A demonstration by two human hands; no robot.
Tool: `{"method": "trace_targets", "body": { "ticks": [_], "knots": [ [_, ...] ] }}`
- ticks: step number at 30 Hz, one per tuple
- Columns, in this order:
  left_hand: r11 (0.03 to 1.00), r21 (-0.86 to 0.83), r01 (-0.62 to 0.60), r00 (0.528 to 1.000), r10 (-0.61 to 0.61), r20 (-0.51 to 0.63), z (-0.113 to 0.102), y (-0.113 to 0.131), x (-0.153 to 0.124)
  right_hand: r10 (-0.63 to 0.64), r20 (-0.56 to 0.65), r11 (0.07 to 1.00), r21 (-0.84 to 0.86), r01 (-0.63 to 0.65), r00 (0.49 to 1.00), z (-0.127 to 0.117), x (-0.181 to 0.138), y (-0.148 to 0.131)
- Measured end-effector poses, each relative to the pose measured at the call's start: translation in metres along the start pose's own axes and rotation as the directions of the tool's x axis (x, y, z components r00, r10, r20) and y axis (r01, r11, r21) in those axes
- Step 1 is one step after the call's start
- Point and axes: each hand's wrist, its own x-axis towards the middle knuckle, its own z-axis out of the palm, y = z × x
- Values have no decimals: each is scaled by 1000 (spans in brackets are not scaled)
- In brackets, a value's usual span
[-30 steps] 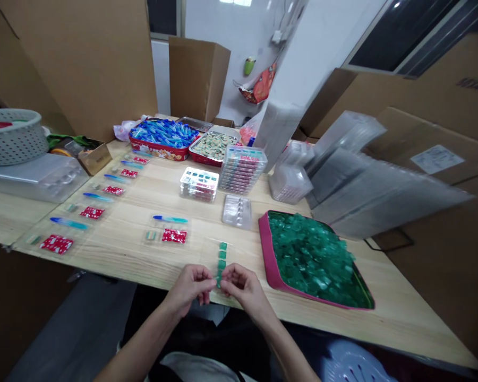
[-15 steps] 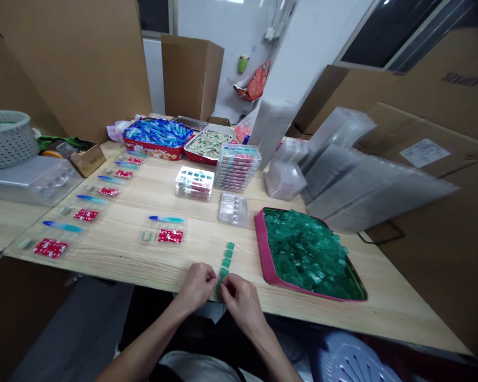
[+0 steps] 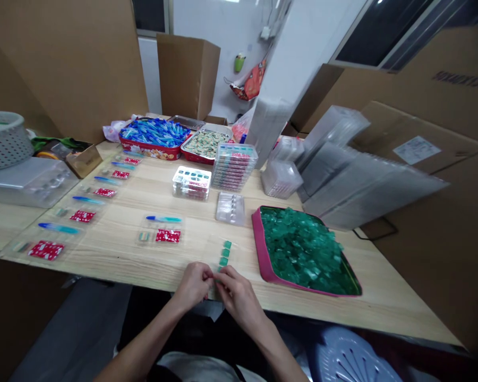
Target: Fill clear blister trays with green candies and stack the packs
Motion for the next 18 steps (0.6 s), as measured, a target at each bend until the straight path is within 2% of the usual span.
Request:
{"method": "trace_targets", "body": {
  "ticks": [5, 11, 13, 16, 18],
  "knots": [
    [993, -119, 0, 1000, 1, 5, 4, -7, 3, 17, -5, 995, -99, -17, 1000, 6, -3, 9],
    [934, -352, 53, 998, -36, 54, -3, -9, 4, -1, 6, 998, -60, 2, 1000, 4, -6, 15],
    [909, -412, 69, 997, -46, 66, -8, -6, 3, 2, -35, 999, -49, -3, 999, 1, -5, 13],
    [886, -458, 75, 996, -49, 68, -11, -4, 2, -3, -85, 998, -56, -2, 996, 0, -1, 8],
    [886, -459, 66, 997, -42, 63, -10, -6, 2, -6, -51, 996, -91, 1, 999, 3, 3, 6]
  ]
}}
